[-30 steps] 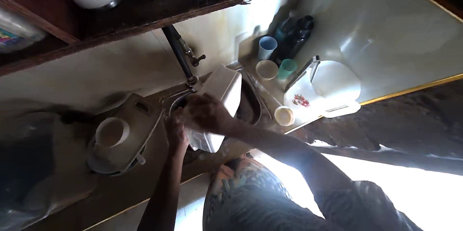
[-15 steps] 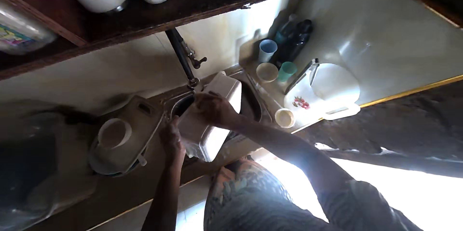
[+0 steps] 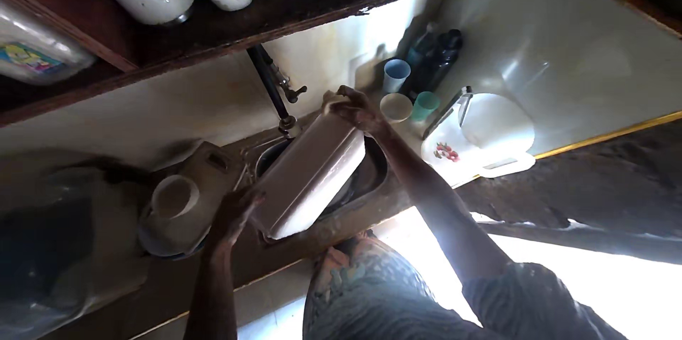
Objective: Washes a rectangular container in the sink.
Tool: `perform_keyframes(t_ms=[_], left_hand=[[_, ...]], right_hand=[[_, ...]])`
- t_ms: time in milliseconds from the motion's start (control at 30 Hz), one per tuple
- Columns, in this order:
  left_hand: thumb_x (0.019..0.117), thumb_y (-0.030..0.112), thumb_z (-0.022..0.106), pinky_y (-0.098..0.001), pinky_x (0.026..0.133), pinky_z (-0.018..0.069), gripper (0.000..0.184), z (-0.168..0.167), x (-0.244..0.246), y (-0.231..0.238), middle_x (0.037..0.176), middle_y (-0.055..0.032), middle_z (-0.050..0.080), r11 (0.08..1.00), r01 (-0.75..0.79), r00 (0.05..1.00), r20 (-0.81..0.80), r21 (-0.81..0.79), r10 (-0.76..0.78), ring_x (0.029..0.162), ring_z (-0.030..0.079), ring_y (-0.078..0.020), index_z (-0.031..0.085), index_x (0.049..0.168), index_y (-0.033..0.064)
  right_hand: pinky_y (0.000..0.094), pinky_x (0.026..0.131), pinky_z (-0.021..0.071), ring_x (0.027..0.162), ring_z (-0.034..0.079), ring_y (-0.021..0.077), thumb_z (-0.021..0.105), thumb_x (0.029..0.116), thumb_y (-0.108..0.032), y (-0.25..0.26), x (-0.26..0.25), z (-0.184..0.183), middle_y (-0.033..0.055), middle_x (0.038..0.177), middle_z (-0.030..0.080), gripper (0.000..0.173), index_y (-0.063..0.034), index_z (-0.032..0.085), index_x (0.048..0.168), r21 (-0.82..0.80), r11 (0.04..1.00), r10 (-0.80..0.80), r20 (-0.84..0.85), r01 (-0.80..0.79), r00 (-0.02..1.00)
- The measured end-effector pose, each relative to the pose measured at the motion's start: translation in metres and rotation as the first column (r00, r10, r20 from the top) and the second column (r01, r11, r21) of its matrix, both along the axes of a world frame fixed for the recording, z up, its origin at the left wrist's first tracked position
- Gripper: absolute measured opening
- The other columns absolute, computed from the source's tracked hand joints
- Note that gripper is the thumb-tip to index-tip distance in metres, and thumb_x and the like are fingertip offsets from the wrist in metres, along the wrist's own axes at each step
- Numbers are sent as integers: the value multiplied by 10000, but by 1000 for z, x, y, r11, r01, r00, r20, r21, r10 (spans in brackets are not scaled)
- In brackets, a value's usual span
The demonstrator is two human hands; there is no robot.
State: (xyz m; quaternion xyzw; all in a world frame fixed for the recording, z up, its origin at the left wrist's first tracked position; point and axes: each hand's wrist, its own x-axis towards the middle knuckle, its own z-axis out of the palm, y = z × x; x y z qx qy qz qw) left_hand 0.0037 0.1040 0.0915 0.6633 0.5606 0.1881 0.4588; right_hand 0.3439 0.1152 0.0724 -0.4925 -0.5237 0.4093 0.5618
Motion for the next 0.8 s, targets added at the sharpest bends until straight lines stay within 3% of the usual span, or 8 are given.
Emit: perform_keyframes(t_ms=[100, 200, 267, 367, 467, 600, 733, 800], left_hand=[[982, 97, 653, -404, 891, 518, 277, 18, 31, 12, 1061, -186, 671, 981, 194, 969, -154, 11, -190, 948, 631, -199, 633, 1198, -74], [1011, 114, 617, -438, 926, 504, 245, 15, 70, 9, 1052, -217, 681, 976, -43, 998, -46, 212, 54, 966, 639, -241, 664, 1149, -82], [996, 145, 643, -468, 885, 504, 247, 7, 76, 11, 985, -219, 691, 932, -125, 992, 12, 340, 128, 924, 649, -262, 688, 1076, -84], [978, 132, 656, -408, 894, 504, 255, -7, 72, 5, 1001, -188, 685, 907, -277, 961, 112, 316, 255, 939, 634, -198, 679, 1108, -86], [973, 60, 607, -215, 784, 481, 156, -11, 69, -4, 821, -44, 591, 872, -410, 908, 217, 269, 360, 790, 562, -22, 631, 936, -90], [1028, 97, 561, -274, 873, 467, 240, -8, 71, -5, 945, -138, 630, 910, -359, 931, 149, 205, 334, 889, 565, -87, 632, 1036, -133], [1014, 107, 575, -225, 794, 468, 218, -9, 71, -6, 819, -40, 589, 875, -410, 907, 213, 255, 363, 794, 546, -17, 636, 924, -82], [977, 77, 605, -207, 761, 479, 160, -11, 69, -11, 770, 14, 549, 847, -490, 848, 337, 207, 409, 758, 542, 4, 595, 856, -27]], right_hand=[[263, 899, 548, 982, 656, 119, 715, 870, 21, -7, -41, 22, 130, 1064, 693, 220, 77, 698, 1082, 221, 972, 29, 219, -79, 975], [382, 1008, 530, 1122, 666, 277, 808, 820, -44, -3, -83, 27, 217, 1155, 713, 271, 60, 751, 1064, 406, 892, 56, 335, -198, 940], [388, 1071, 494, 1238, 620, 296, 760, 853, -40, 0, -83, 25, 241, 1272, 668, 254, 77, 732, 1077, 365, 906, 99, 310, -215, 946], [380, 1137, 457, 1329, 584, 267, 668, 916, -10, 2, -58, 8, 221, 1399, 616, 312, 95, 684, 1209, 237, 957, 98, 275, -166, 957], [373, 1088, 479, 1248, 625, 249, 635, 972, -61, -2, -36, -11, 216, 1385, 620, 407, 65, 604, 1357, 27, 999, 18, 311, -27, 950], [416, 1090, 503, 1243, 650, 277, 682, 934, -66, -19, -70, 3, 217, 1349, 654, 441, 46, 624, 1356, 171, 985, -28, 351, -34, 936], [653, 1167, 318, 1323, 588, 342, 701, 931, -188, -13, -79, 15, 165, 1340, 678, 414, -5, 687, 1303, 243, 966, -58, 529, -85, 847], [635, 1143, 351, 1293, 602, 348, 672, 952, -198, 0, -58, 5, 182, 1289, 695, 367, 8, 705, 1254, 139, 990, -64, 546, -15, 835]])
